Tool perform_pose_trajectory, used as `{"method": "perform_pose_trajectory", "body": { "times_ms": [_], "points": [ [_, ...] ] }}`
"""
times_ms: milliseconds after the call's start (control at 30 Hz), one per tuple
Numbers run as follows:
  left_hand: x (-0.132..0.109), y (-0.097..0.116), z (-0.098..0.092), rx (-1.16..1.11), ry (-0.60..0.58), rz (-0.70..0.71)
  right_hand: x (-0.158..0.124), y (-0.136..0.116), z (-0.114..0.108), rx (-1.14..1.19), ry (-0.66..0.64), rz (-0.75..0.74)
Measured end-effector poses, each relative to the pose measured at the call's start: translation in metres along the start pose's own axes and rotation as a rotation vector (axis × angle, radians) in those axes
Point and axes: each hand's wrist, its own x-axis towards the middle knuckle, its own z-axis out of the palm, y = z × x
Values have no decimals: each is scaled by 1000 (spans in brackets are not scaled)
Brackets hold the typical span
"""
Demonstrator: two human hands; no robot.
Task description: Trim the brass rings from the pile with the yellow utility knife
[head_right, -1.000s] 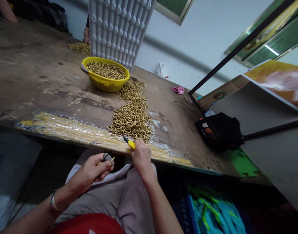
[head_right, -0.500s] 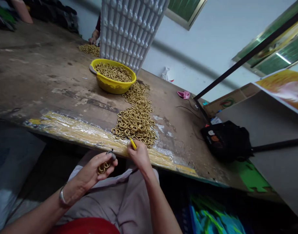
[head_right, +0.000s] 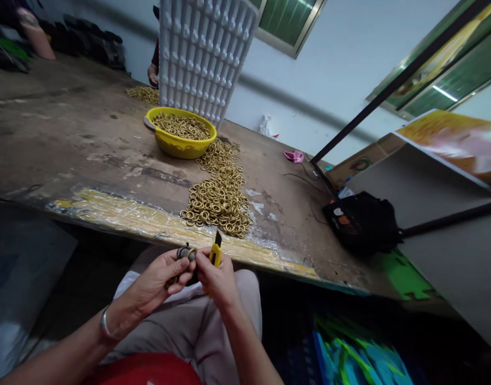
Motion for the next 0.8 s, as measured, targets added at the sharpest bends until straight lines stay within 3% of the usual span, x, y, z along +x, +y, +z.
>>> {"method": "perform_pose_trajectory", "body": {
  "times_ms": [133, 267, 633, 733, 800],
  "points": [
    [-1, -1, 4, 166, 97, 46, -14, -14, -8, -716, 65, -294],
    [3, -3, 3, 338, 161, 101, -22, -20, -12, -1164, 93, -323],
    [5, 4, 5, 572, 230, 120, -8, -9, -14, -1539, 134, -218],
    [3, 9, 3, 559, 265, 109, 6, -4, -22, -1623, 157, -187],
    [0, 13, -2, 582, 254, 110, 18, -3, -31, -1674, 217, -90]
  ]
}}
